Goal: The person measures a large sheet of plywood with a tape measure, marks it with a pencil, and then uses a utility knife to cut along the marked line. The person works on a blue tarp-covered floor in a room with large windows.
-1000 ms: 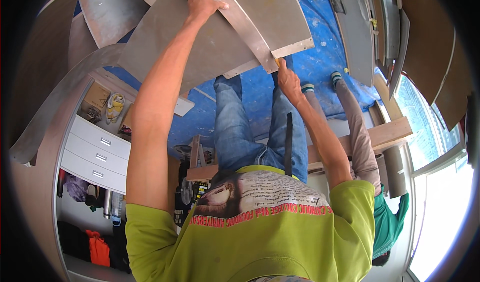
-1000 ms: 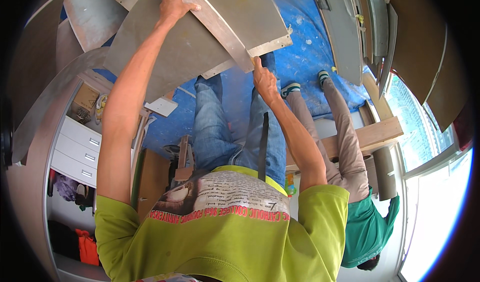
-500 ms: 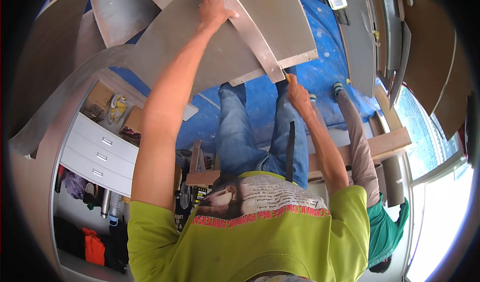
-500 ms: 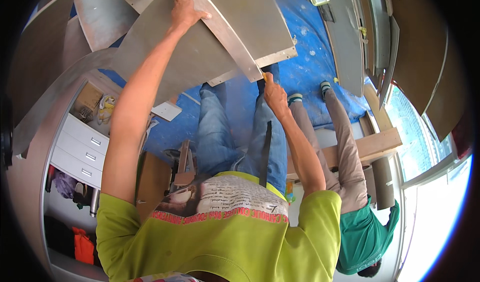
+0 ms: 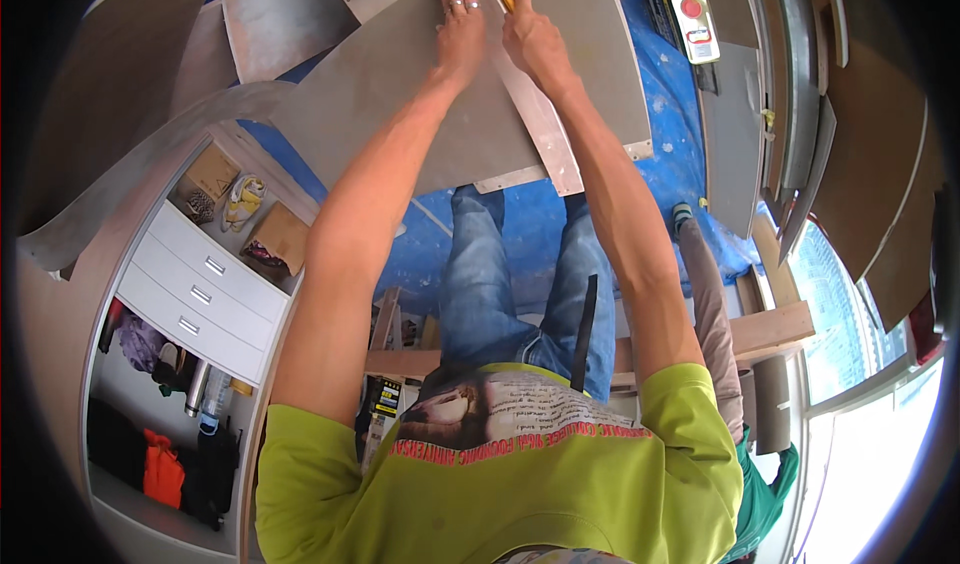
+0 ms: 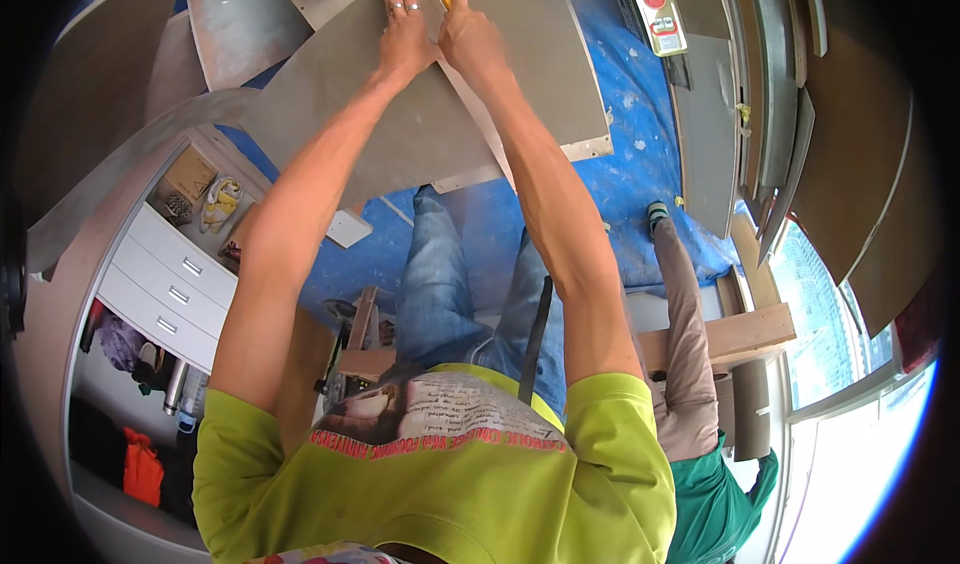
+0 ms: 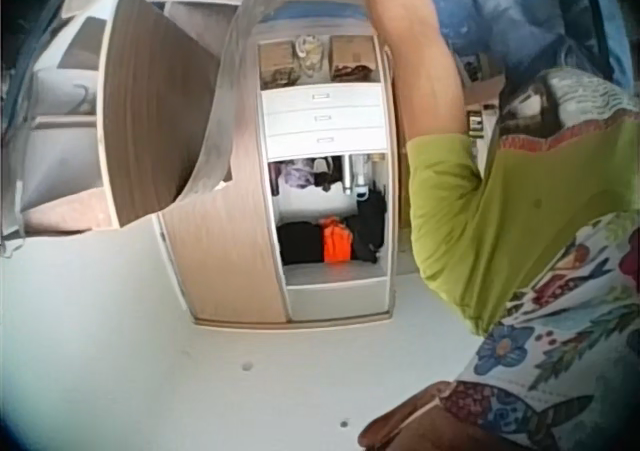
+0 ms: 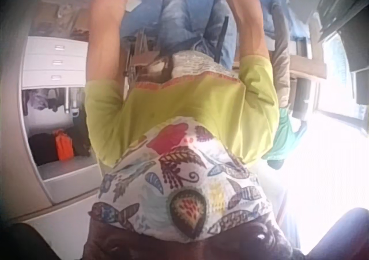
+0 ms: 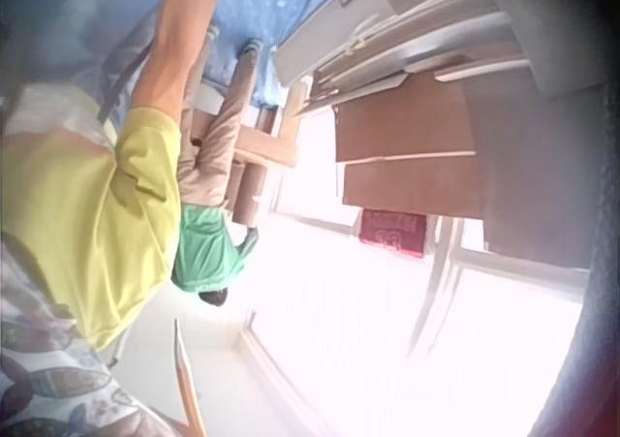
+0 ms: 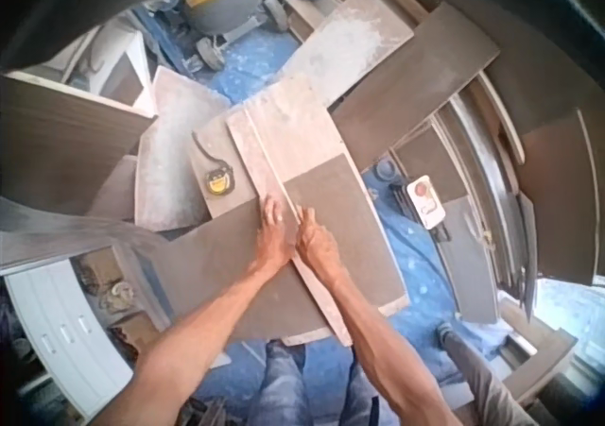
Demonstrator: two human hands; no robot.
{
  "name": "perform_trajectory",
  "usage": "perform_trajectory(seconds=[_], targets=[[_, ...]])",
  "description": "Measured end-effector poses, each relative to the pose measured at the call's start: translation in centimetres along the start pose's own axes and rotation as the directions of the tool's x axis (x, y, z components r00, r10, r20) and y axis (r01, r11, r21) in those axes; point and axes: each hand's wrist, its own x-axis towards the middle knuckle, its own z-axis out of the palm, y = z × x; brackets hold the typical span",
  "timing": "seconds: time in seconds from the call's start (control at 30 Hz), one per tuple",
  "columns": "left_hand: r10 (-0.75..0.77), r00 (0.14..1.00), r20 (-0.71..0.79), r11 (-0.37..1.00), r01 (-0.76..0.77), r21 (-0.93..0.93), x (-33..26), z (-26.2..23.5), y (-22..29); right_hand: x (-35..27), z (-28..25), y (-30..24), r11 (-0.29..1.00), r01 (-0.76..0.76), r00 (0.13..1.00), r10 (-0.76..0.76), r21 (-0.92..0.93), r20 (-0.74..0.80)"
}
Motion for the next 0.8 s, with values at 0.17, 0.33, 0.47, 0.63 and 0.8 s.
perform_trajectory(seconds=[0.17, 0.33, 0.47, 0.63, 0.8], targets=[[-0.001, 1.000, -0.017, 0.997, 0.000, -0.075, -0.1, 0.8, -0.3, 2.7, 0.6, -0.5, 0.999, 0.012, 1.000, -0.013, -0.031, -0.011], [-0.069, 0.994, 0.088, 0.995, 0.075, -0.067, -0.4, -1.2, 1.1, 3.4, 0.7, -0.6, 0.999, 0.028, 1.000, -0.028, -0.030, 0.003], [-0.066, 0.992, 0.105, 0.995, 0.074, -0.067, -0.3, -1.2, 1.1, 3.6, 0.5, -1.1, 0.998, 0.004, 1.000, -0.004, -0.066, 0.011], [-0.062, 0.993, 0.097, 0.995, 0.070, -0.077, -0.4, -1.2, 1.2, 3.4, 0.4, -1.3, 0.985, 0.079, 0.997, -0.078, -0.154, 0.014], [-0.029, 0.997, 0.065, 0.993, 0.037, -0.114, -0.5, -0.9, 0.9, 4.2, 0.3, -1.4, 0.976, 0.104, 0.995, -0.101, -0.194, 0.022]])
